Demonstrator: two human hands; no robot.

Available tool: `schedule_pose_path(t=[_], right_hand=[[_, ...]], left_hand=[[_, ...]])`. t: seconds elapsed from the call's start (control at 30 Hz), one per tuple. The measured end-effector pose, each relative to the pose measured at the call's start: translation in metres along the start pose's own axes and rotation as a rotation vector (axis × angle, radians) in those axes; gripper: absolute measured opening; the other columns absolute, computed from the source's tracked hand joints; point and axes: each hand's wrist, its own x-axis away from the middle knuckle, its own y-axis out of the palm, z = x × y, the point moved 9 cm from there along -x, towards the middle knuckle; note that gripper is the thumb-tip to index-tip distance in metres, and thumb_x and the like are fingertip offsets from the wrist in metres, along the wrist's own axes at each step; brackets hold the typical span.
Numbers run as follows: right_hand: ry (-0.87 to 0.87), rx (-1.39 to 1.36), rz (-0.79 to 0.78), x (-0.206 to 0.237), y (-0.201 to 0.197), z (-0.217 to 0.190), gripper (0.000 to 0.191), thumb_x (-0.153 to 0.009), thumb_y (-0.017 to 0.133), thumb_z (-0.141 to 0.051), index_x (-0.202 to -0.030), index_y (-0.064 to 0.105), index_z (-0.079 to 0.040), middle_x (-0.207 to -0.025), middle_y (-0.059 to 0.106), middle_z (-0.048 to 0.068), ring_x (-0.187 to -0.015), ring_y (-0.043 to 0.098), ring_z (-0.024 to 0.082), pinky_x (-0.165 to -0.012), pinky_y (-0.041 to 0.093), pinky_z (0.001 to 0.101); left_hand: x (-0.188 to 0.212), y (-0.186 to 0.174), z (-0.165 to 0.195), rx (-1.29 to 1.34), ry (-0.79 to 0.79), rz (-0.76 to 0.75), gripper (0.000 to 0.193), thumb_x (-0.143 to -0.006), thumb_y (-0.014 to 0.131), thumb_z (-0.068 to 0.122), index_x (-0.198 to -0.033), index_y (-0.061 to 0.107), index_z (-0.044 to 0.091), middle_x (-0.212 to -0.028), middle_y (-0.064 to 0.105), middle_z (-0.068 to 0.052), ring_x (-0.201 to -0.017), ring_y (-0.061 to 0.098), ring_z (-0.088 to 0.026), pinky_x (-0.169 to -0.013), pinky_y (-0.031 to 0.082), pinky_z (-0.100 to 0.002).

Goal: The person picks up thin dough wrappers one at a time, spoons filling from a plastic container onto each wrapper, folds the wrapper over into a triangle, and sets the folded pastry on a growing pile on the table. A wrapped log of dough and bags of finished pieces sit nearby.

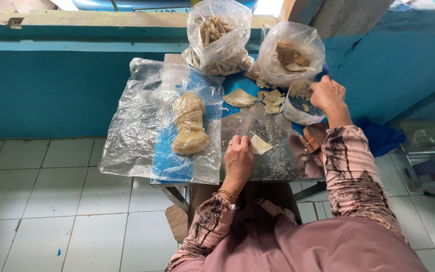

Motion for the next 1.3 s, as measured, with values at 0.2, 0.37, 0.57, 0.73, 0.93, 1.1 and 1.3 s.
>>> schedule_pose_path(t=[0.2, 0.37, 0.57, 0.73, 0.93, 1.1, 1.3], right_hand=[[0.007, 0.134, -0.185, -0.001, 0.02, -0.009, 0.032, -0.084, 0.071, -0.018, -0.112, 0.083, -0.026, -0.128, 0.065, 0.014, -0.123, 0.061, 0.037, -0.098, 0.049, 0.0507], [0.005, 0.055, -0.109, -0.003, 0.011, 0.003, 0.035, -0.091, 0.068, -0.019, -0.121, 0.08, -0.033, -0.128, 0.066, 0.014, -0.122, 0.064, 0.037, -0.1, 0.05, 0.0511], [-0.017, 0.013, -0.11, -0.004, 0.024, -0.002, 0.047, -0.082, 0.065, -0.013, -0.118, 0.077, -0.041, -0.123, 0.064, 0.012, -0.116, 0.062, 0.038, -0.095, 0.047, 0.0526], [-0.044, -0.102, -0.142, 0.012, -0.001, -0.011, 0.038, -0.093, 0.058, -0.015, -0.107, 0.083, -0.041, -0.116, 0.065, 0.009, -0.106, 0.066, 0.034, -0.094, 0.051, 0.046], [-0.406, -0.64, 0.112, 0.1, -0.069, -0.086, 0.038, -0.087, 0.063, -0.007, -0.113, 0.08, -0.029, -0.099, 0.063, 0.005, -0.094, 0.066, 0.025, -0.083, 0.056, 0.0365], [-0.508, -0.364, 0.108, 0.176, -0.042, -0.165, 0.048, -0.084, 0.064, -0.006, -0.123, 0.076, -0.031, -0.097, 0.063, 0.003, -0.088, 0.067, 0.023, -0.075, 0.056, 0.038], [-0.591, -0.024, 0.3, 0.187, -0.048, -0.171, 0.043, -0.084, 0.065, -0.008, -0.121, 0.076, -0.026, -0.091, 0.059, 0.003, -0.086, 0.064, 0.024, -0.067, 0.053, 0.0392]], left_hand=[[-0.001, 0.0, 0.002, -0.01, 0.017, -0.018, 0.008, -0.095, 0.064, 0.011, -0.093, 0.06, 0.005, -0.093, 0.06, -0.013, -0.089, 0.064, -0.034, -0.073, 0.053, -0.045], [0.001, 0.002, 0.001, -0.021, 0.014, -0.009, 0.008, -0.095, 0.064, 0.012, -0.092, 0.06, 0.006, -0.093, 0.06, -0.013, -0.089, 0.064, -0.034, -0.073, 0.053, -0.045], [-0.001, 0.002, 0.001, -0.016, 0.033, -0.009, 0.008, -0.095, 0.064, 0.012, -0.092, 0.06, 0.006, -0.092, 0.06, -0.013, -0.088, 0.064, -0.034, -0.072, 0.053, -0.045], [0.001, 0.002, 0.0, 0.002, 0.019, -0.006, 0.006, -0.095, 0.063, 0.011, -0.092, 0.061, 0.006, -0.093, 0.061, -0.013, -0.089, 0.065, -0.035, -0.073, 0.053, -0.045], [0.003, 0.003, -0.004, 0.019, -0.008, -0.017, 0.008, -0.094, 0.064, 0.012, -0.09, 0.063, 0.005, -0.093, 0.061, -0.015, -0.09, 0.065, -0.035, -0.074, 0.053, -0.045], [0.007, 0.001, -0.003, 0.042, 0.002, -0.026, 0.006, -0.094, 0.063, 0.01, -0.093, 0.063, 0.005, -0.093, 0.061, -0.015, -0.091, 0.064, -0.036, -0.076, 0.053, -0.046], [0.007, 0.002, -0.006, 0.028, -0.024, -0.052, 0.007, -0.096, 0.063, 0.011, -0.094, 0.063, 0.005, -0.094, 0.06, -0.015, -0.091, 0.064, -0.036, -0.074, 0.052, -0.046]])
